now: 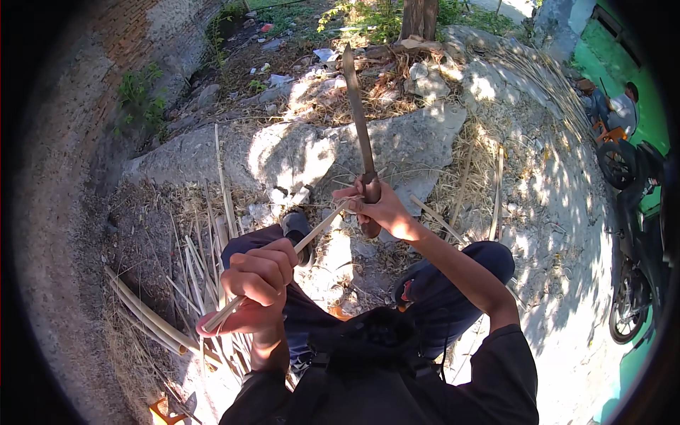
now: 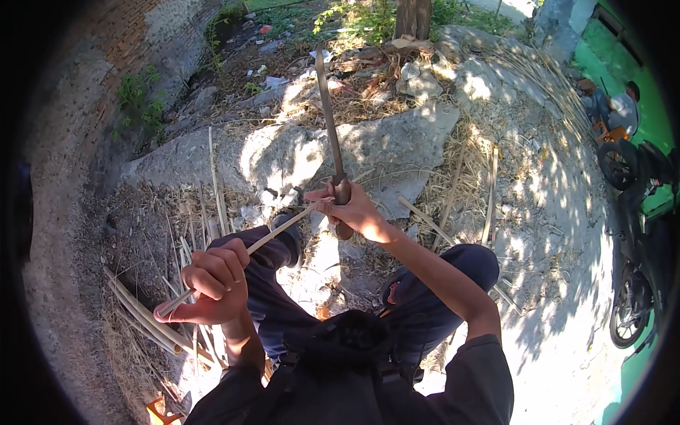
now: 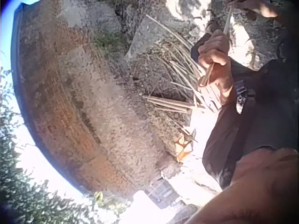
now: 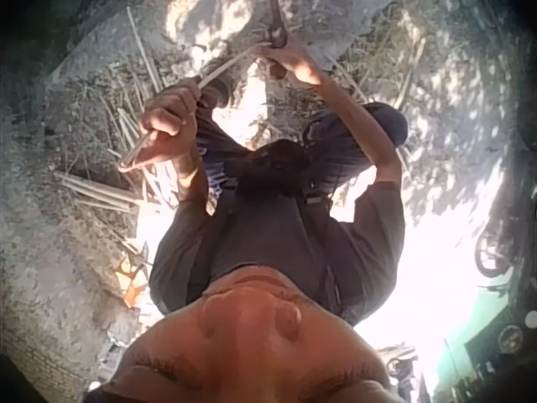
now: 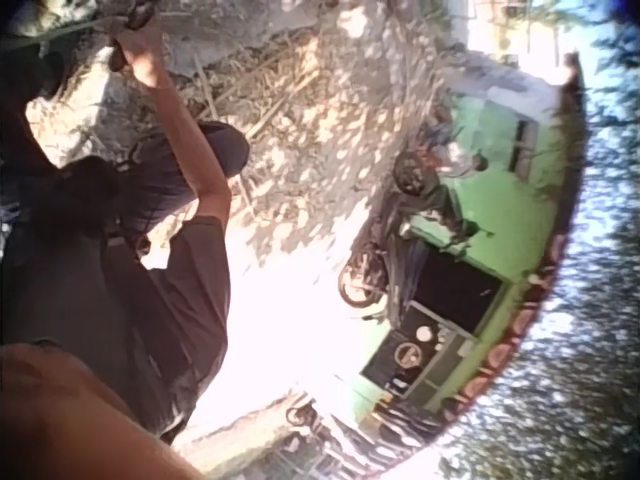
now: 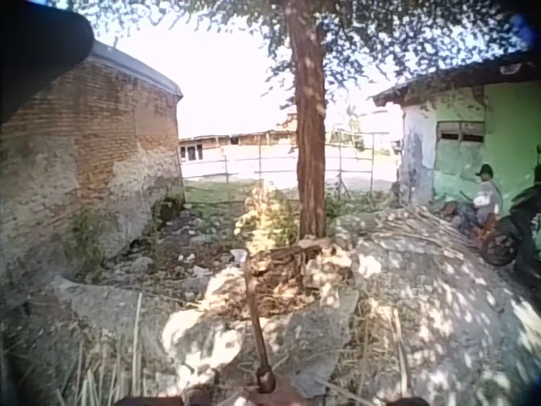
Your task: The person picks up a piece of bamboo and a sickle, splits the bamboo lengthwise into thin strips using the sickle, and scrapes along the strip with the blade.
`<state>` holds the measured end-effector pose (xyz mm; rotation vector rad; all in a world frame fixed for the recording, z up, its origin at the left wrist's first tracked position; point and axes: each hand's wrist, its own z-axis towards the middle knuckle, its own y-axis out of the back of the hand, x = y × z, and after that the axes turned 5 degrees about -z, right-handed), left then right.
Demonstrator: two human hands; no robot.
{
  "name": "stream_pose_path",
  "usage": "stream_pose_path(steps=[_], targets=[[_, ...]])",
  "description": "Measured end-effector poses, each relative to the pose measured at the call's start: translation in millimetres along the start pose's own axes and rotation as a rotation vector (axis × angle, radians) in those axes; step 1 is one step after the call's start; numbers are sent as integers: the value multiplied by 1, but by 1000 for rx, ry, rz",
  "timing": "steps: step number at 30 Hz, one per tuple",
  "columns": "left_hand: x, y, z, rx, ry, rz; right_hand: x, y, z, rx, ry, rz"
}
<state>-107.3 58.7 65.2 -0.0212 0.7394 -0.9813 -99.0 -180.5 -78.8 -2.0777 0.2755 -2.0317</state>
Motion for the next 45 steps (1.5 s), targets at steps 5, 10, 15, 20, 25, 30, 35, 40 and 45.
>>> stream_pose_path(steps=[5, 10, 15, 20, 25, 30, 35, 40, 45], targets=[[-6, 2, -20, -130, -8, -14, 5, 22, -19, -73, -10, -150], [-6, 7, -40, -223, -40, -42, 13, 27, -49, -7, -156, -374], [-6, 9, -46, -112, 10, -102, -12, 17, -67, 74, -200, -558], [2, 15, -46, 23, -71, -110, -29, 10, -73, 180, -135, -613], [6, 30, -46, 247, -167, -113, -30, 7, -70, 189, -168, -571], [3, 6, -48, 33, -73, -23, -33, 13, -73, 190, -74, -627], [11, -15, -54, -218, -209, -36, -28, 6, -76, 211, -74, -606], [9, -27, -61, -517, -225, 105, -39, 3, -75, 201, -27, -668], [16, -31, -60, -425, -223, 155, -30, -3, -72, 124, -34, -657]])
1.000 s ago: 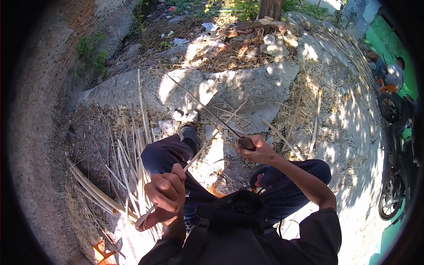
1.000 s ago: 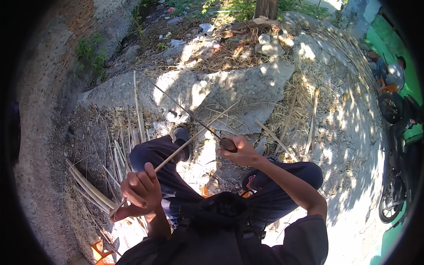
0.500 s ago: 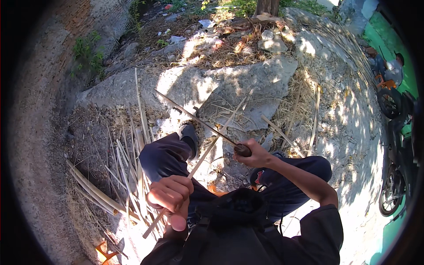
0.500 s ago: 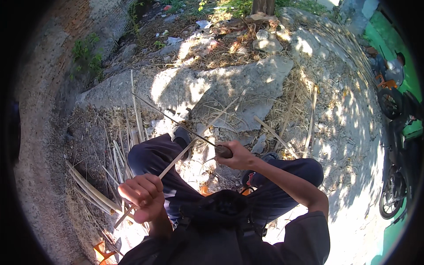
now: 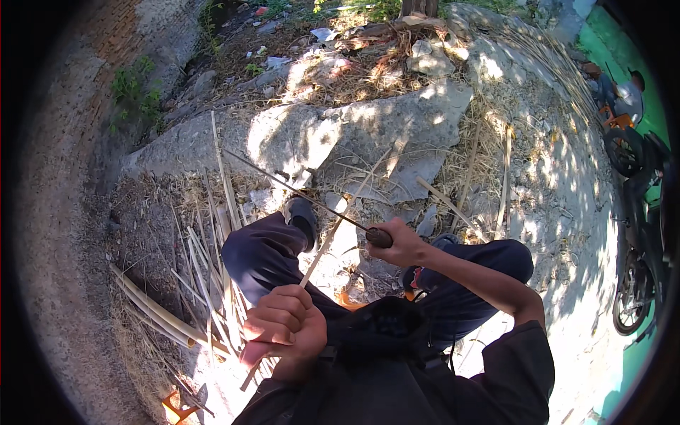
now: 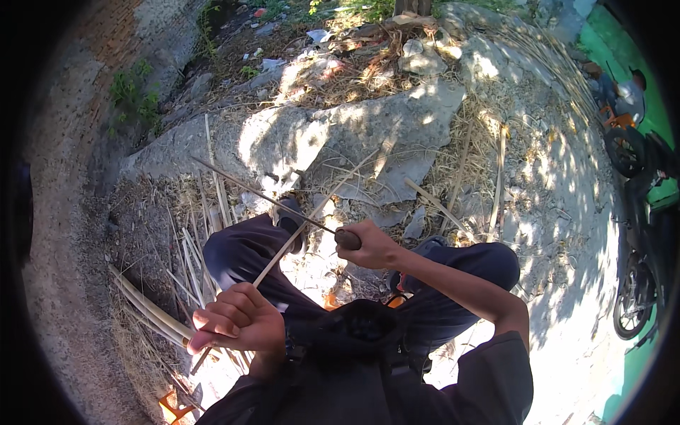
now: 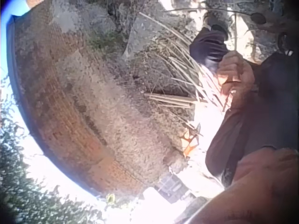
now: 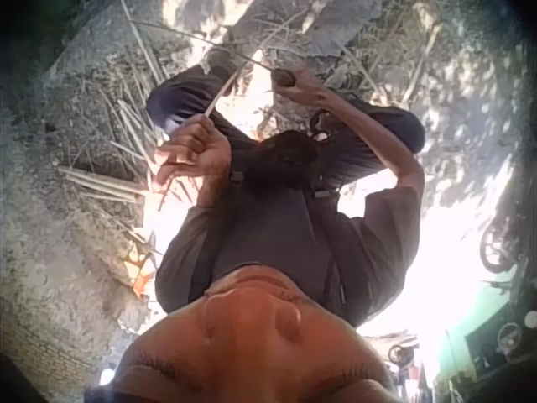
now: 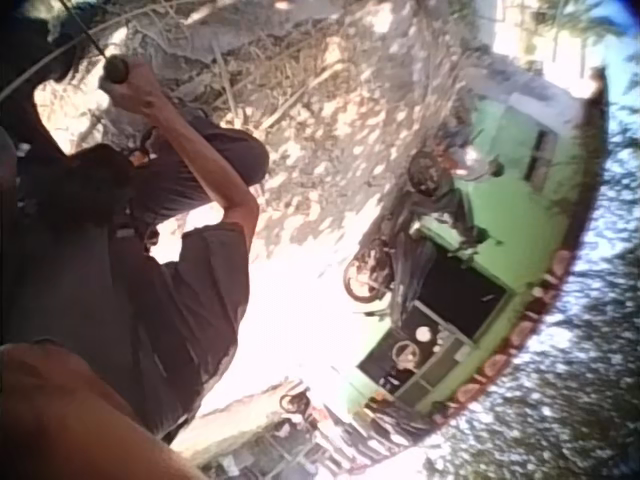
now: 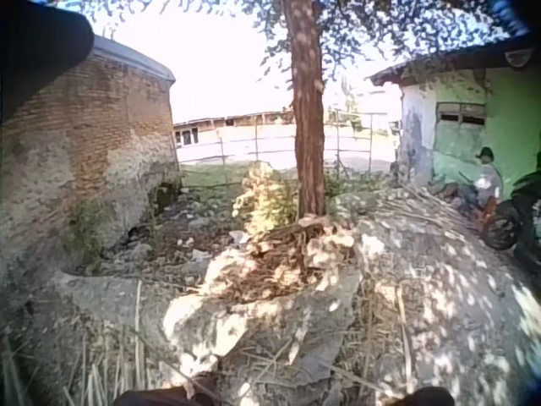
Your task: The person picks up a piece of bamboo and a sickle, splits the bamboo lengthwise into thin strips using the sickle, and scrapes along the strip with the blade.
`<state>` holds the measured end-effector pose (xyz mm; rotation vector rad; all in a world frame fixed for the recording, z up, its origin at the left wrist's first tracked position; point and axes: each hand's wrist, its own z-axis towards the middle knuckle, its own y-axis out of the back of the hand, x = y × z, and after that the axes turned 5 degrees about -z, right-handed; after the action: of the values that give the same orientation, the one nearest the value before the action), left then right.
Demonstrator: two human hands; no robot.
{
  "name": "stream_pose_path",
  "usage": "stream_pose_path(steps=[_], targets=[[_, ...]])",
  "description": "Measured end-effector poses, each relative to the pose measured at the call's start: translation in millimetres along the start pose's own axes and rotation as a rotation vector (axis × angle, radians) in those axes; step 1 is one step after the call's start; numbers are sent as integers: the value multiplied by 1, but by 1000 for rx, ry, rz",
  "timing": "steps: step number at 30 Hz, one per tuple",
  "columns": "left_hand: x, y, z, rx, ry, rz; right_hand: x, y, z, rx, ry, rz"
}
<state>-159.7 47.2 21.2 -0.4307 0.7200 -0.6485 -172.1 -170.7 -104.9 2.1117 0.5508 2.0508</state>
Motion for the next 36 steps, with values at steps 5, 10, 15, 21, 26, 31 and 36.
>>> stream_pose_path(steps=[5, 10, 15, 21, 26, 31, 36], targets=[[3, -1, 2, 41, -22, 0, 2, -3, 5, 4, 2, -15], [3, 10, 13, 85, -8, -57, 12, 1, 3, 3, -55, 54], [6, 7, 14, 98, -31, -21, 7, 1, 5, -1, -29, 14], [8, 2, 17, 74, -45, -56, 15, 3, 6, -1, -33, -18], [10, 5, 15, 63, -73, -89, 7, 0, 10, -3, 44, -28], [11, 1, 21, 109, -81, -96, 14, 2, 9, -36, 85, -41], [16, 9, 21, 208, -93, -85, 14, 3, 12, -33, 2, -29]])
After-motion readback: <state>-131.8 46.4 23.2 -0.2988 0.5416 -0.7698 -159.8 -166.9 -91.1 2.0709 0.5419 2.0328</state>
